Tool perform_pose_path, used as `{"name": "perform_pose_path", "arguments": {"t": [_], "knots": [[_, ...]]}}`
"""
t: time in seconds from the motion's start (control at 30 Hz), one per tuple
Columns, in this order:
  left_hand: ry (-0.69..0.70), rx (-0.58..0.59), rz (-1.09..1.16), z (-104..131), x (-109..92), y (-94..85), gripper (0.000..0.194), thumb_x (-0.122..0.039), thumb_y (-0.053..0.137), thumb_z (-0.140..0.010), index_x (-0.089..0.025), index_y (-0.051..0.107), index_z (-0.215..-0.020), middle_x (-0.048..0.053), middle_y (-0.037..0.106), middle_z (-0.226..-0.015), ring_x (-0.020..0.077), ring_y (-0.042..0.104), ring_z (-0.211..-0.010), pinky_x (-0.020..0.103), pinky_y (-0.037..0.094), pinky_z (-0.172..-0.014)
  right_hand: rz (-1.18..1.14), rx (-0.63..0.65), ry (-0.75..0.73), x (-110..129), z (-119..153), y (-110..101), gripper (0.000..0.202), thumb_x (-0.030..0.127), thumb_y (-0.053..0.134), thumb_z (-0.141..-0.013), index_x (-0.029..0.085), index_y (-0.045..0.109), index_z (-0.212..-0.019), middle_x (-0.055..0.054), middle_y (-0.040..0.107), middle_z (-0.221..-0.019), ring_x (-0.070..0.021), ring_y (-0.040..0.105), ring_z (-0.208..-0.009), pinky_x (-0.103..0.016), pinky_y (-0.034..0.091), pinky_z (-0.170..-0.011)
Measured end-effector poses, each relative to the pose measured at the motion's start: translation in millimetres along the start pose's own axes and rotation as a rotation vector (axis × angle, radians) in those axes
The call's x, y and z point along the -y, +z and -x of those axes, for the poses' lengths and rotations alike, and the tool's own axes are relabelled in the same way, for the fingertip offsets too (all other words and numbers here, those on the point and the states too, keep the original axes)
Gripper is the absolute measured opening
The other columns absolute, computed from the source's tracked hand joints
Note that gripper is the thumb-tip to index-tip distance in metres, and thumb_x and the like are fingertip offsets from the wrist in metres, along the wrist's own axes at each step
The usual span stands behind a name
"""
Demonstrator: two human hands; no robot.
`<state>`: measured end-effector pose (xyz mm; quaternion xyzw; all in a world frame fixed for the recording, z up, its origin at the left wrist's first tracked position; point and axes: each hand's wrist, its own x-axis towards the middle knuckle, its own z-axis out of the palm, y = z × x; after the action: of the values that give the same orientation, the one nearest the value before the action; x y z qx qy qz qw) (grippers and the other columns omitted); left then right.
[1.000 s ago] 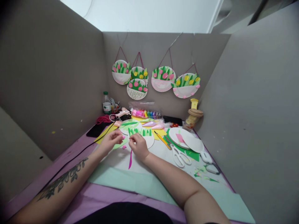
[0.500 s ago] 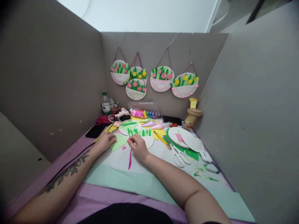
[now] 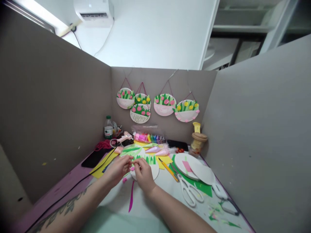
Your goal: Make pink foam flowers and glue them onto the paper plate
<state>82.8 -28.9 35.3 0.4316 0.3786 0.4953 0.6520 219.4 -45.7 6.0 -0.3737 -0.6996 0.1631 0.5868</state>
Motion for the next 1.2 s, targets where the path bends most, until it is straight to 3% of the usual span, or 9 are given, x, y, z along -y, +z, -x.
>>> {"name": "perform_pose_path", "arguments": {"t": [0.13,0.27,0.4,0.5,0.63,0.73,0.93,1.2], "knots": [[-0.105,-0.051,0.302,-8.5,1.8,24.2,0.022,-0.036,0.058,-0.084,-0.017,0.056,-0.074,-0.002,0.052,-0.061,0.0086,0.051,-0.056,0.021,0.043,-0.057,-0.046,-0.028,0.018,5.5,1.3,-6.0,0.019,0.016,0.049,-0.088,0.022,0.068,-0.090,-0.005,0.065,-0.090,-0.0184,0.060,-0.086,-0.032,0.049,-0.077],[-0.167,0.028,0.342,-1.5,12.3,23.7,0.017,-0.030,0.069,-0.077,-0.017,0.059,-0.074,-0.001,0.057,-0.067,0.0077,0.053,-0.059,0.020,0.044,-0.059,0.025,-0.129,0.058,1.4,2.1,-11.1,0.012,0.021,0.062,-0.082,0.024,0.073,-0.087,-0.005,0.058,-0.086,-0.0184,0.057,-0.081,-0.029,0.048,-0.066],[-0.125,0.157,0.194,4.1,13.4,12.7,0.030,-0.031,0.084,-0.059,-0.014,0.066,-0.075,0.000,0.060,-0.071,0.0070,0.053,-0.063,0.019,0.041,-0.061,-0.010,-0.130,0.072,-8.9,0.0,-11.5,0.013,0.024,0.063,-0.084,0.025,0.075,-0.089,-0.005,0.057,-0.087,-0.0180,0.057,-0.084,-0.030,0.050,-0.071],[-0.060,0.154,0.092,2.3,10.3,8.3,0.037,-0.036,0.087,-0.051,-0.013,0.067,-0.071,0.000,0.059,-0.070,0.0064,0.049,-0.061,0.021,0.038,-0.060,-0.037,-0.091,0.045,-13.4,1.7,-10.7,0.017,0.024,0.061,-0.086,0.027,0.074,-0.097,-0.005,0.057,-0.090,-0.0179,0.057,-0.087,-0.032,0.050,-0.078],[0.013,0.127,-0.076,-2.5,11.3,4.2,0.034,-0.040,0.083,-0.056,-0.013,0.064,-0.066,-0.004,0.051,-0.059,0.0058,0.040,-0.054,0.022,0.030,-0.054,-0.012,-0.111,0.067,-14.1,3.9,-12.9,0.019,0.025,0.062,-0.085,0.026,0.074,-0.100,-0.005,0.057,-0.090,-0.0176,0.057,-0.085,-0.029,0.048,-0.067],[0.081,0.104,-0.210,-5.8,16.2,-0.6,0.031,-0.042,0.077,-0.063,-0.014,0.063,-0.066,-0.005,0.048,-0.057,0.0069,0.038,-0.053,0.022,0.028,-0.053,0.024,-0.133,0.076,-12.5,3.3,-15.7,0.011,0.026,0.065,-0.083,0.023,0.074,-0.090,-0.005,0.057,-0.088,-0.0178,0.056,-0.083,-0.027,0.046,-0.062],[0.150,0.107,-0.366,-8.5,21.6,-6.4,0.032,-0.046,0.070,-0.069,-0.015,0.065,-0.070,-0.004,0.049,-0.057,0.0090,0.040,-0.053,0.023,0.026,-0.051,0.106,-0.092,-0.003,-9.4,3.2,-18.2,0.008,0.024,0.062,-0.085,0.022,0.070,-0.085,-0.005,0.058,-0.087,-0.0184,0.057,-0.083,-0.030,0.047,-0.068],[0.167,0.119,-0.430,-1.0,10.6,-2.6,0.036,-0.048,0.071,-0.067,-0.013,0.068,-0.072,0.000,0.056,-0.064,0.0116,0.048,-0.061,0.024,0.037,-0.058,0.182,-0.070,-0.109,-8.2,4.8,-20.2,0.011,0.019,0.053,-0.088,0.019,0.060,-0.080,-0.005,0.055,-0.086,-0.0190,0.055,-0.085,-0.032,0.047,-0.074]]}}
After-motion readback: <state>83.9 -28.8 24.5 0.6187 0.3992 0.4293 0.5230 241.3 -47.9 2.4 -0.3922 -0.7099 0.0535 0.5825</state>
